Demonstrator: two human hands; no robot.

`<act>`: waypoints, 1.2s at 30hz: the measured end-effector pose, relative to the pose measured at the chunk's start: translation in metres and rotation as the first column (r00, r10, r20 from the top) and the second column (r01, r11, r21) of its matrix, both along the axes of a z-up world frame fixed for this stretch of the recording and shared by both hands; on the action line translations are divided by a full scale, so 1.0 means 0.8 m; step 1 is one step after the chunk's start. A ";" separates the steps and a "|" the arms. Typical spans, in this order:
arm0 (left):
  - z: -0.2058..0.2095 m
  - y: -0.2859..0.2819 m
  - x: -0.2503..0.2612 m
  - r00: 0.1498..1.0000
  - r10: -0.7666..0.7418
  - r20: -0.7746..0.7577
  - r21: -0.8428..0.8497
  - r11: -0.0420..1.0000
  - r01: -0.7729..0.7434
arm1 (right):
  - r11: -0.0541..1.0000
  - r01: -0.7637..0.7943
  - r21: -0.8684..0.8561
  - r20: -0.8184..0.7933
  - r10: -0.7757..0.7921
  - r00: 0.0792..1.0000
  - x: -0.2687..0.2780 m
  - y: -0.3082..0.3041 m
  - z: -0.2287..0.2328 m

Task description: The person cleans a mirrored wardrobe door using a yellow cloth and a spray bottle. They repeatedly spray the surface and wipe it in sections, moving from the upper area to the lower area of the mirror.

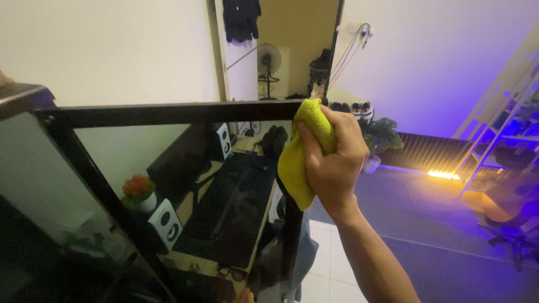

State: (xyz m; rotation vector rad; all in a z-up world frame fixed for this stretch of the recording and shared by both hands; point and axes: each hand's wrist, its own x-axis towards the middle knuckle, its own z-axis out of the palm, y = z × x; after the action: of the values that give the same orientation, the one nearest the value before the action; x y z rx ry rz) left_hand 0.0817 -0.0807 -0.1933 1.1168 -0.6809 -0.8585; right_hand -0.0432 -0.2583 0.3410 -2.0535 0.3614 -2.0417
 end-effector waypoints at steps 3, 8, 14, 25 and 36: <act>-0.011 0.004 -0.003 1.000 -0.001 -0.001 -0.010 1.000 0.001 | 0.999 -0.031 0.017 -0.003 0.031 1.000 -0.005 -0.001 -0.010; 0.011 0.047 -0.038 0.999 0.026 -0.035 -0.015 1.000 -0.027 | 1.000 -0.006 0.012 -0.024 0.007 1.000 -0.015 0.005 -0.037; 0.153 0.099 -0.114 0.864 0.287 -0.414 0.279 0.943 -0.180 | 1.000 0.005 0.000 -0.067 -0.005 0.998 -0.030 0.013 -0.076; 0.289 0.115 -0.137 0.967 0.044 -0.250 0.053 0.998 -0.032 | 0.995 -0.025 0.099 -0.168 0.042 0.985 -0.058 0.031 -0.141; 0.289 0.124 -0.142 0.988 0.043 -0.146 -0.014 0.999 -0.045 | 0.979 -0.063 0.196 -0.170 0.097 0.981 -0.061 0.046 -0.228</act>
State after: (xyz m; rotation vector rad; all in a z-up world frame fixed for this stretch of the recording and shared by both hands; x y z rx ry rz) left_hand -0.0318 0.0183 0.0379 1.0389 -0.5394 -0.8859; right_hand -0.0919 -0.2216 0.1585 -2.1013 0.4769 -1.7104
